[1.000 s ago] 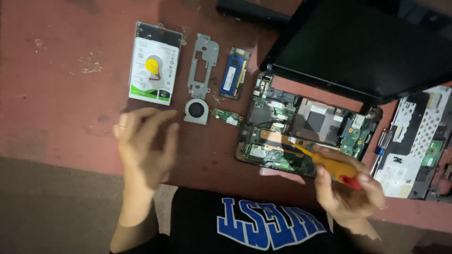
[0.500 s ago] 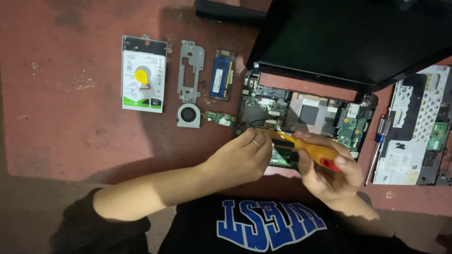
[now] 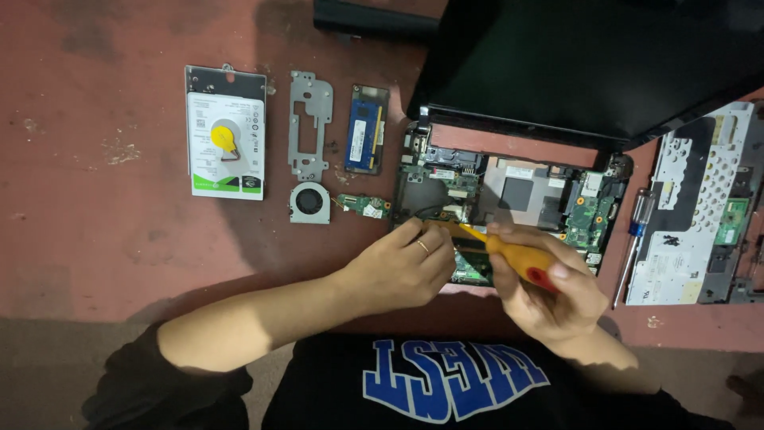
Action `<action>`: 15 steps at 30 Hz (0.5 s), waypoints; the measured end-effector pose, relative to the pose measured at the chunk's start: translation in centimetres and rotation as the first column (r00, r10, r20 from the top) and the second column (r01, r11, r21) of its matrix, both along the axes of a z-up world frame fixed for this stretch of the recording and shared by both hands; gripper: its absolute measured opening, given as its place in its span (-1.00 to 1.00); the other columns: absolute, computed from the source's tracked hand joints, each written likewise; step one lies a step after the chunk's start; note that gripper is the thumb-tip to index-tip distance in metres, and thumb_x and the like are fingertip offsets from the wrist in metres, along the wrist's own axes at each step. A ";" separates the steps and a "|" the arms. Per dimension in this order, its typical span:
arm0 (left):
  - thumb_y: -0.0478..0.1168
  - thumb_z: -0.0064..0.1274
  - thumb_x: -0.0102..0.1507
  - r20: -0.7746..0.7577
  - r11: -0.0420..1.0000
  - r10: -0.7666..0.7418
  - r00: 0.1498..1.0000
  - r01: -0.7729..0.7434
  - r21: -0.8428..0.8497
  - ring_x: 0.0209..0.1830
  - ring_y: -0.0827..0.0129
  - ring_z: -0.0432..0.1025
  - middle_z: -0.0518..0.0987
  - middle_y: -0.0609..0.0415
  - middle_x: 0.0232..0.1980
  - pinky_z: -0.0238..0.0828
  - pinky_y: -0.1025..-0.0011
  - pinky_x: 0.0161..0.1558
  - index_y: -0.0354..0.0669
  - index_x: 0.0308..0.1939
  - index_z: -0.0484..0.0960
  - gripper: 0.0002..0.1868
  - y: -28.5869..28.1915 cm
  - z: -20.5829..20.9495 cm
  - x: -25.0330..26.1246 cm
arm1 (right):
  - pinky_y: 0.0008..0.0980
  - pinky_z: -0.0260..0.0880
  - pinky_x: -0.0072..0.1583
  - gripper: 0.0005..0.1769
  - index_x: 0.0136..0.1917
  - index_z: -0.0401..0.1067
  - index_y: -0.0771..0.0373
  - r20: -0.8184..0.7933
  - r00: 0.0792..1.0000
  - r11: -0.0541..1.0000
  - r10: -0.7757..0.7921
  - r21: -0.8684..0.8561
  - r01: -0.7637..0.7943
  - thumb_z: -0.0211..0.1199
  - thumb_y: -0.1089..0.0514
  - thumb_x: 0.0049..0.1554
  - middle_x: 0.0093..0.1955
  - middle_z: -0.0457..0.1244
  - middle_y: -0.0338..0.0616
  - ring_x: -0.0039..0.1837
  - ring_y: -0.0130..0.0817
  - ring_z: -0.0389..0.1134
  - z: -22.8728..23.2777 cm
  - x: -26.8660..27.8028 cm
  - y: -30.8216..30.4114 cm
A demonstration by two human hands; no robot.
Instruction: Repairing a laptop by unscrewing and adjusting internal components.
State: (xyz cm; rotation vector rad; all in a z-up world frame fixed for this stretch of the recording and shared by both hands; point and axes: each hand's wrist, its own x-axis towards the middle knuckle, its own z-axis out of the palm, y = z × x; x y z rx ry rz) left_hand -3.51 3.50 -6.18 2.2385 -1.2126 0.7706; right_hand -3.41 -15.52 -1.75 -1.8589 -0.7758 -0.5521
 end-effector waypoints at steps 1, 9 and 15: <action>-0.43 -0.09 0.22 -0.003 1.000 -0.007 1.000 0.007 -0.024 -0.32 -0.03 0.37 0.45 -0.23 -0.34 0.36 0.16 -0.20 -0.35 -0.41 0.60 -0.84 0.0 -0.2 0.1 | 0.03 0.46 -0.16 -0.36 0.20 0.09 0.31 -0.022 1.000 1.000 -0.002 -0.017 0.002 0.37 0.47 -0.04 -0.15 0.31 0.37 -0.17 0.26 0.42 0.4 0.1 0.1; -0.42 -0.01 0.20 -0.080 0.996 -0.042 0.996 0.036 -0.077 -0.31 0.01 0.40 0.48 -0.17 -0.35 0.34 0.16 -0.19 -0.30 -0.41 0.62 -0.88 0.3 -0.4 0.2 | 0.12 0.49 -0.05 -0.49 0.14 0.25 0.20 -0.204 0.958 0.978 0.200 -0.022 -0.208 0.26 0.51 -0.02 -0.01 0.33 0.34 0.00 0.31 0.44 2.5 1.9 -0.3; -0.31 0.02 0.13 -0.291 0.966 -0.158 0.943 0.087 -0.242 -0.38 0.07 0.40 0.49 -0.10 -0.42 0.31 0.19 -0.24 -0.25 -0.44 0.59 -0.91 1.8 1.4 2.6 | 0.12 0.40 0.20 -0.77 -0.09 0.37 0.23 -0.294 0.917 0.963 0.271 0.100 -0.252 0.31 0.32 -0.04 0.00 0.24 0.19 0.12 0.15 0.38 2.2 1.9 -0.8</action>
